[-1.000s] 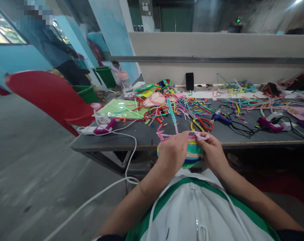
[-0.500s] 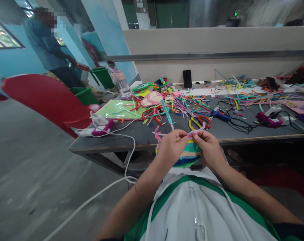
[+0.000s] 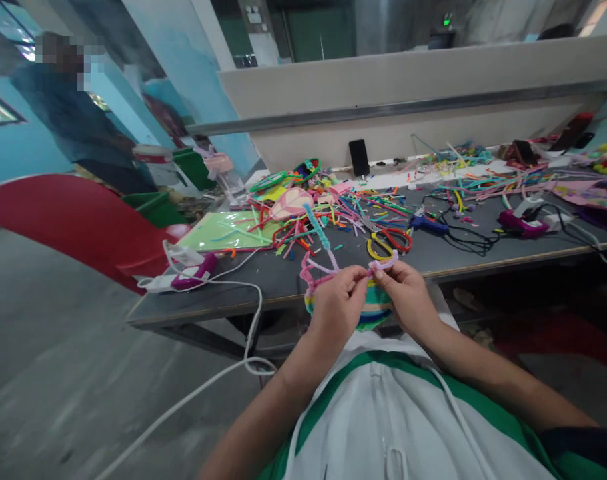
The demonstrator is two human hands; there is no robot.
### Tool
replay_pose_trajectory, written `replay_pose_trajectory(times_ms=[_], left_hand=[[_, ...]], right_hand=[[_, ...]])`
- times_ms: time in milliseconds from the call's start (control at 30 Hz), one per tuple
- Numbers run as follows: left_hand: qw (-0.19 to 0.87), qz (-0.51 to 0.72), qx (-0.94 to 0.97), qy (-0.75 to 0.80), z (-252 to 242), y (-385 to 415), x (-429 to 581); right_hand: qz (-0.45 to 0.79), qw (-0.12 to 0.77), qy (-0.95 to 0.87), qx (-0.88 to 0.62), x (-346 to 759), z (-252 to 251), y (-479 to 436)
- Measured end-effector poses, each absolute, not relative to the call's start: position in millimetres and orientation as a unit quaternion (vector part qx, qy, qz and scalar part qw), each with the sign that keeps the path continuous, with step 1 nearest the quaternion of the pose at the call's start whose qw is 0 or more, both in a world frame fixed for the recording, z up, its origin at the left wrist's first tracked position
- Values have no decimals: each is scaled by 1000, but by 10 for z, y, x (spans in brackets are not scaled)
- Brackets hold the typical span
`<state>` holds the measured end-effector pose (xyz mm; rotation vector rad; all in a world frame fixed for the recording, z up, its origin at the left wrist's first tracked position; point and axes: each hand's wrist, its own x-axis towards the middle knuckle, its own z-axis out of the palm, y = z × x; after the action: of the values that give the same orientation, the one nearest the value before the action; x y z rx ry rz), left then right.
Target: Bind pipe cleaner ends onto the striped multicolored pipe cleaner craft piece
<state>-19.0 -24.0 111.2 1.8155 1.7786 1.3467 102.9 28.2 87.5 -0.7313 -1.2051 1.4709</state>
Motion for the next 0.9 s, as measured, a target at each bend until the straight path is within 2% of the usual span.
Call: replay_pose_trajectory(times_ms=[167, 433, 733, 900], left_hand=[[38, 437, 668, 601, 1062, -246, -176], [-21, 427, 685, 590, 1010, -238, -181], [-4, 465, 666, 583, 978, -278, -199], [-39, 425, 677, 600, 1031, -318, -262]], right_hand=[[620, 524, -506, -291, 1054, 876, 276], [643, 534, -469, -286, 1058, 859, 274], [635, 538, -462, -306, 1092, 850, 304], [649, 530, -457, -297, 1097, 848, 294]])
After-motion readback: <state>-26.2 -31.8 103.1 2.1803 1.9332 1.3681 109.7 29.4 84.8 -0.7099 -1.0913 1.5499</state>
